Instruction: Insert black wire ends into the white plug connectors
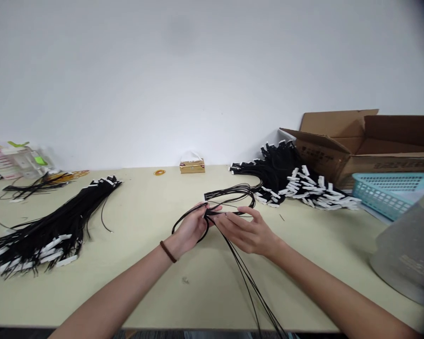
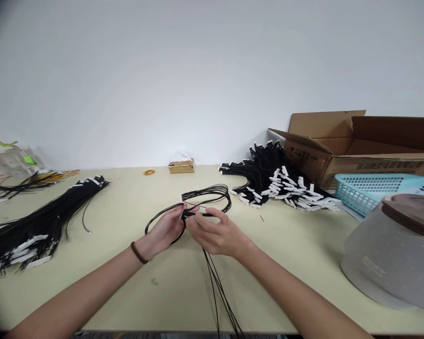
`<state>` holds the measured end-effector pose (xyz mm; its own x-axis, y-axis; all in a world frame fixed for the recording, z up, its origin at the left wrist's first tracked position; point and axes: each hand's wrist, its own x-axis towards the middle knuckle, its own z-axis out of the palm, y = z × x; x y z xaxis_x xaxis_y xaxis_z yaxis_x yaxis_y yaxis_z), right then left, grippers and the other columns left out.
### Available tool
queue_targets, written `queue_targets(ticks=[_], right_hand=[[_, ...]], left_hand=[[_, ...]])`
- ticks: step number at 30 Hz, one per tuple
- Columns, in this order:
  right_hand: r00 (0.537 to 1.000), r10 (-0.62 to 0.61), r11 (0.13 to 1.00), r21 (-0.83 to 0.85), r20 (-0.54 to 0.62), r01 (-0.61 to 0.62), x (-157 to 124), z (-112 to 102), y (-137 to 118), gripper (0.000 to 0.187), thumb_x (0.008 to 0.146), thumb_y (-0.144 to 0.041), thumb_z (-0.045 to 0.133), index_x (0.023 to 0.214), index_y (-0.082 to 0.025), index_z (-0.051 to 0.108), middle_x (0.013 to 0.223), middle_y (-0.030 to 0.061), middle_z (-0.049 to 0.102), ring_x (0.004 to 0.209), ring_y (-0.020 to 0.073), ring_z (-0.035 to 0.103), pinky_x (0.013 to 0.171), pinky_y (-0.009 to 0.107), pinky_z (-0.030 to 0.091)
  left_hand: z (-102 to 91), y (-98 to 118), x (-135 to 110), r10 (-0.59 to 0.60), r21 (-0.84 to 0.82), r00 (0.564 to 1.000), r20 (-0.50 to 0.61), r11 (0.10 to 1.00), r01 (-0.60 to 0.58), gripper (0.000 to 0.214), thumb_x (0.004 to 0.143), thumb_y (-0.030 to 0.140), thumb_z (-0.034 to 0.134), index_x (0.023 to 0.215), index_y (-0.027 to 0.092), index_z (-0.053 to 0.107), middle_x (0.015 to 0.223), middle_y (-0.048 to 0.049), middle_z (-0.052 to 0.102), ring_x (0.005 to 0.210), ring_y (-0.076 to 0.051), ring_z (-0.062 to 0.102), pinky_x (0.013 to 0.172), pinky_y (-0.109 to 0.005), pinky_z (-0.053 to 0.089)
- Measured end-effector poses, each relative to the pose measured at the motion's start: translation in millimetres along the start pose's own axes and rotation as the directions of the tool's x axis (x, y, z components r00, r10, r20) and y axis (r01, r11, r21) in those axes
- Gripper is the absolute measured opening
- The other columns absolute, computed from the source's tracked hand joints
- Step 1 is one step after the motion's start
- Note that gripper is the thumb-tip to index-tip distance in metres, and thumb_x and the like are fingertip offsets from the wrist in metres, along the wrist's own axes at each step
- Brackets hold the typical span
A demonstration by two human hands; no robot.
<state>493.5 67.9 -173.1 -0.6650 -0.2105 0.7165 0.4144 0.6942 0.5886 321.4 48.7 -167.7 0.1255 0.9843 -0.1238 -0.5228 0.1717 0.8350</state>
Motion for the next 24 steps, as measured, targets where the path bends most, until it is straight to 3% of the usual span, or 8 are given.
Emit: queue_targets(ticks=[5,13,24], right_hand=[[0.995,0.022,1.0,0.01,0.102,-0.023,-1.8,8.8,-0.6,0.018,0.087,-0.008,0.046,0.098,-0.016,0.058,0.094,0.0025,0.064,0.103,0.0143,0.051,0.089,0.038,0.038],[0.994,0.065,0.995,0.064,0.084,-0.071,-5.8,19.1,-2.1,0.016,0.087,-0.008,0.047,0.092,-0.016,0.06,0.088,0.0022,0.062,0.097,0.0146,0.051,0.088,0.038,0.037],[0.987,0.145,0.984,0.097,0.062,-0.151,-8.1,24.0,-7.2,0.014,0.087,-0.009,0.047,0.092,-0.017,0.058,0.089,0.0016,0.063,0.093,0.0134,0.052,0.087,0.035,0.037]], left_hand=[[-0.8,-0.1,1.5,0.01,-0.049,1.0,-0.024,0.999,-0.011,0.001,0.075,0.017,0.055,0.075,0.017,0.055,0.068,0.0005,0.063,0.061,-0.009,0.053,0.068,-0.022,0.04],[-4.4,-7.5,5.2,-0.004,-0.034,0.999,0.047,0.999,0.005,0.007,0.075,0.022,0.057,0.074,0.016,0.054,0.068,0.0024,0.055,0.061,-0.007,0.047,0.061,-0.022,0.036],[3.6,-2.2,-1.8,-0.033,-0.066,0.999,-0.004,0.997,0.033,0.006,0.074,0.019,0.059,0.074,0.016,0.054,0.066,0.0025,0.053,0.06,-0.006,0.044,0.059,-0.02,0.034]])
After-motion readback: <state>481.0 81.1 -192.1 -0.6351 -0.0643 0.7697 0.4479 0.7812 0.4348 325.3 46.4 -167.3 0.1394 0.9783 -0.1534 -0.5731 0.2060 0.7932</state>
